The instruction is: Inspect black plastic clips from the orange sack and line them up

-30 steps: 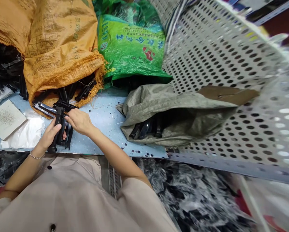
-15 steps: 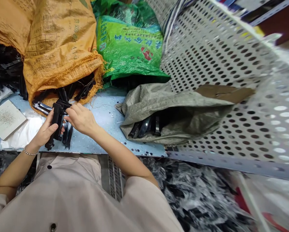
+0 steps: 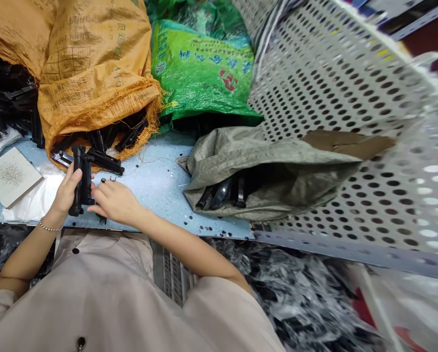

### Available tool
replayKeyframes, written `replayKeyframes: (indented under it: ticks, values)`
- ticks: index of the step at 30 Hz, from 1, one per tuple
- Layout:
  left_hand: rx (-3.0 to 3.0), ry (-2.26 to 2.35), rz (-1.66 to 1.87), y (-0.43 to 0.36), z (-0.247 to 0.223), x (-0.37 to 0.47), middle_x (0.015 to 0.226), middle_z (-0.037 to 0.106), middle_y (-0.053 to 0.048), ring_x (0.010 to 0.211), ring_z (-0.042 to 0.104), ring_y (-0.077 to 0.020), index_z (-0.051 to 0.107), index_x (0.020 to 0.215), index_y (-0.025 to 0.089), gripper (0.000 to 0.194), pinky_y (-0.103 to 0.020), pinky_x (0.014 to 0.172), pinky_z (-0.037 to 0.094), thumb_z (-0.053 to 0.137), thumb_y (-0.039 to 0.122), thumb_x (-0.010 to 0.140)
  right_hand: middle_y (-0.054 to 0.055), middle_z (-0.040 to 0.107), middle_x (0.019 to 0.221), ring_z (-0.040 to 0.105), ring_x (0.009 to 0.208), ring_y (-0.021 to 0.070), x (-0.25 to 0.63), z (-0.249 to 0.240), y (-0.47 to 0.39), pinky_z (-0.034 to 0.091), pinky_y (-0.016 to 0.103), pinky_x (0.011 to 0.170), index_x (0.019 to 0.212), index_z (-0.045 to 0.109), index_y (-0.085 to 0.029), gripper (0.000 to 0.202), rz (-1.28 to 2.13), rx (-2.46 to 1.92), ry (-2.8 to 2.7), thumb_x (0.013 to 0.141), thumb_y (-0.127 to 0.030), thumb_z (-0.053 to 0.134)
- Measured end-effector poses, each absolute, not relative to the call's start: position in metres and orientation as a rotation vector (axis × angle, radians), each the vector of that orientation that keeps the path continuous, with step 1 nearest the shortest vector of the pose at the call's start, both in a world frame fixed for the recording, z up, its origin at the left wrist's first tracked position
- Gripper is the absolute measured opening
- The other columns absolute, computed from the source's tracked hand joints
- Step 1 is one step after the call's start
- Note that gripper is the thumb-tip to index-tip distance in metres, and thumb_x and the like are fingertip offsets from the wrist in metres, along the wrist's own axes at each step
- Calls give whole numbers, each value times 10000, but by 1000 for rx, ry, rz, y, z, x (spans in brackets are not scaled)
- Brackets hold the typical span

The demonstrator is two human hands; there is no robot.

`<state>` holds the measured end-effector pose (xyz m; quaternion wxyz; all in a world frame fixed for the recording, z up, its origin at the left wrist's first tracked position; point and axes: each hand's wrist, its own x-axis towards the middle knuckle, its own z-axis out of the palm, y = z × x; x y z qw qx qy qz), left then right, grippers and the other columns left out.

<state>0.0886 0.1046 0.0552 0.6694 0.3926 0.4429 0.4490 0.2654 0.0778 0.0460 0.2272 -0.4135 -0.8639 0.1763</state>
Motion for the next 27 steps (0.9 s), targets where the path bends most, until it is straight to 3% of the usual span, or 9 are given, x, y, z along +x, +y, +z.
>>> replayKeyframes:
  ticks: [3, 6, 10, 12, 15, 18, 21, 23, 27]
  values:
    - [878, 1039, 1046, 102, 51, 90, 950, 699, -41, 893, 724, -232, 567, 1295, 256, 518, -348, 780, 619, 650, 558, 883, 80, 639, 837, 562, 778, 199, 253, 35, 64, 394, 304, 679, 923, 608, -196, 389, 443, -1206, -2383, 1074, -419, 327]
    - [856, 1106, 1085, 96, 31, 80, 980, 714, -56, 928, 723, -239, 594, 1225, 229, 477, -370, 825, 610, 638, 560, 884, 33, 647, 814, 570, 738, 172, 253, 26, 74, 386, 273, 660, 959, 610, -222, 344, 636, -1279, -2303, 1079, -403, 343]
    - [1042, 1288, 990, 84, -11, 60, 1120, 718, -92, 1088, 680, -269, 640, 1209, 201, 430, -443, 996, 534, 645, 485, 886, 124, 662, 1067, 580, 1007, 251, 263, 9, 125, 437, 351, 858, 1137, 636, -187, 269, 402, -1551, -2175, 1048, -327, 424]
    - [1264, 1408, 926, 76, -30, 56, 1193, 699, -112, 1186, 627, -286, 675, 1186, 197, 365, -483, 1098, 447, 634, 410, 892, 185, 624, 1215, 530, 1129, 307, 269, -3, 154, 426, 416, 937, 1303, 583, -139, 345, 309, -1704, -2153, 997, -287, 523]
    - [1549, 1520, 900, 68, -43, 59, 1227, 659, -139, 1234, 575, -305, 689, 1175, 195, 333, -532, 1142, 383, 614, 358, 893, 213, 617, 1247, 508, 1141, 340, 276, -12, 176, 421, 460, 955, 1401, 518, -95, 476, 332, -1790, -2201, 954, -251, 573]
    - [1614, 1498, 984, 71, -31, 69, 1333, 590, -152, 1334, 495, -305, 638, 1263, 205, 436, -524, 1184, 333, 642, 431, 890, 217, 598, 1287, 492, 1158, 345, 277, -1, 160, 400, 483, 985, 1430, 490, -93, 477, 187, -1732, -2059, 984, -261, 504]
    - [1405, 1225, 1196, 84, -3, 86, 1486, 484, -131, 1422, 431, -275, 436, 1461, 250, 692, -449, 1197, 343, 652, 558, 879, 197, 610, 1262, 511, 1142, 329, 268, 22, 120, 398, 489, 989, 1423, 497, -132, 464, 124, -1485, -2010, 1013, -345, 465]
    - [1184, 1075, 1296, 93, 15, 96, 1415, 548, -105, 1346, 520, -248, 417, 1454, 267, 667, -400, 1144, 416, 603, 595, 904, 168, 640, 1190, 546, 1093, 303, 261, 34, 98, 427, 465, 955, 1355, 544, -157, 444, 221, -1238, -2074, 1016, -432, 466]
    - [1001, 1026, 1214, 98, 35, 103, 1119, 672, -54, 1029, 677, -206, 554, 1294, 264, 468, -353, 930, 553, 582, 561, 932, 117, 645, 1030, 576, 974, 246, 257, 46, 99, 463, 403, 874, 1147, 600, -184, 472, 377, -1101, -1895, 1041, -554, 325]
